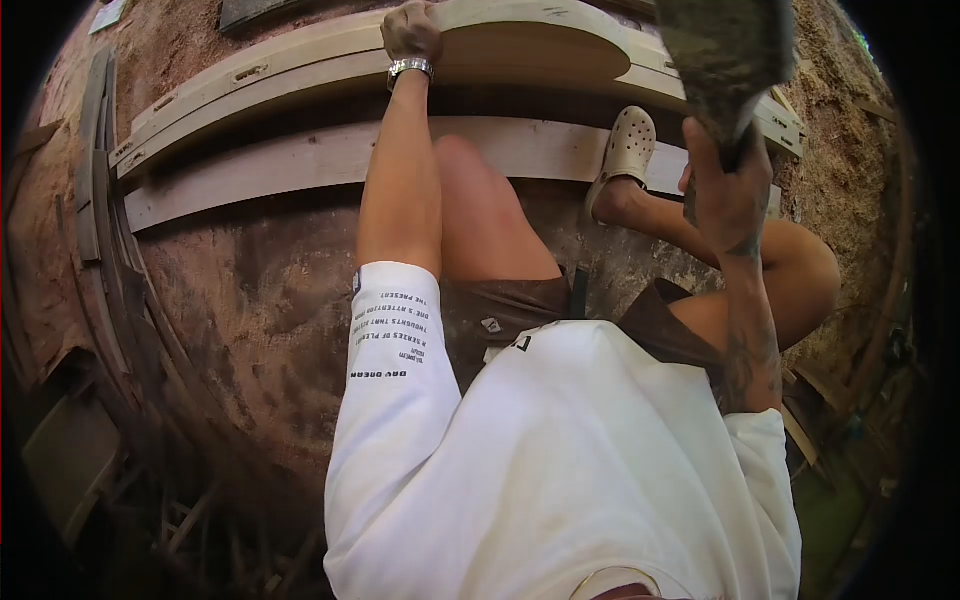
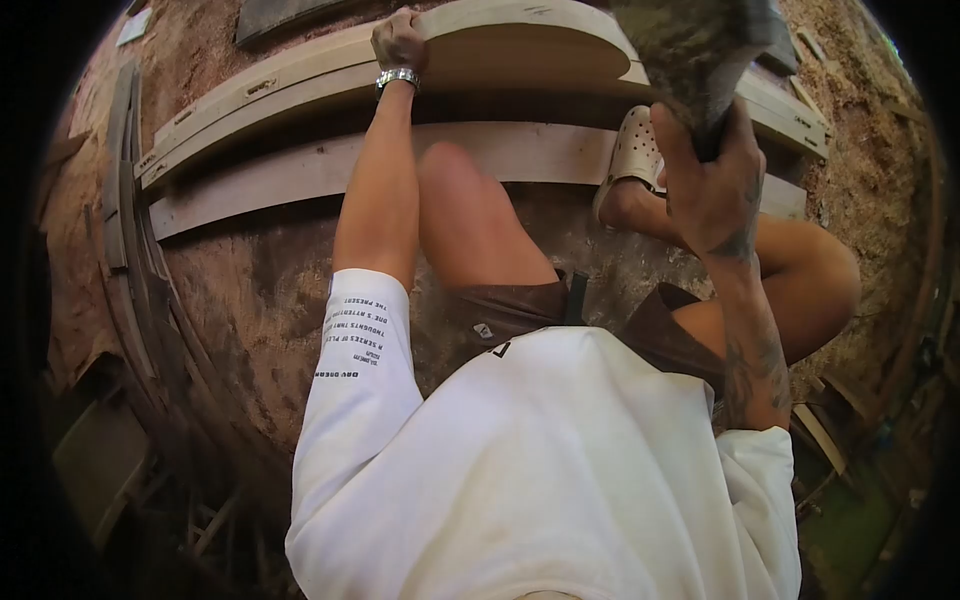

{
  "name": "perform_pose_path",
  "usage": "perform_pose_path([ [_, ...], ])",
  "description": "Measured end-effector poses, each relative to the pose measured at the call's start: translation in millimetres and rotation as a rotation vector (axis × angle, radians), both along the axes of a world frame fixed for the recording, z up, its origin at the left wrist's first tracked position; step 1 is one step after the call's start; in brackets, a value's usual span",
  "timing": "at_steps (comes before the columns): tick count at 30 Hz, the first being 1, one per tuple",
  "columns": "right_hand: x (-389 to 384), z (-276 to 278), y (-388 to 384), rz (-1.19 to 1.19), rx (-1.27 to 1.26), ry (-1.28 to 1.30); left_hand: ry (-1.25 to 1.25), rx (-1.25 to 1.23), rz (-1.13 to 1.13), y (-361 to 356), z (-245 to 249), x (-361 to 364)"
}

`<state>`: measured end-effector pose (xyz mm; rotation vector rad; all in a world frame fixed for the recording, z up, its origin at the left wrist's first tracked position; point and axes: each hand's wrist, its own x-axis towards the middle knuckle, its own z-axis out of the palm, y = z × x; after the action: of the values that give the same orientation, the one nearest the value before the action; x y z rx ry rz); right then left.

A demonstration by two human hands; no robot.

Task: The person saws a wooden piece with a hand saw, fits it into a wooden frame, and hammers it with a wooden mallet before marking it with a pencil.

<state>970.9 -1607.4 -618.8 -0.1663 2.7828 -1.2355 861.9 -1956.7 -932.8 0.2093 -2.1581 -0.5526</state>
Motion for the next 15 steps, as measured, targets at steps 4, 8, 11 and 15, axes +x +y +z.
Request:
perform_pose_path([
  [4, -3.8, -55.0, 7.8, 0.079, 0.043, 0.358, -0.087, 0.001, 0.052, 0.1, -18.6, -8.1],
  [8, 1.2, -91.3, 23.4, 0.24, 0.387, 0.041, -0.01, -0.037, -0.022, -6.4, -13.6, -3.6],
  [11, -5.5, -63.3, 6.8, 0.241, 0.262, -0.026, 0.016, -0.047, 0.006, -10.9, -14.4, -5.5],
  [15, -3.6, -29.5, -6.1, 0.27, 0.131, 0.138, 0.108, -0.015, -0.016, -13.6, -25.3, -17.5],
])
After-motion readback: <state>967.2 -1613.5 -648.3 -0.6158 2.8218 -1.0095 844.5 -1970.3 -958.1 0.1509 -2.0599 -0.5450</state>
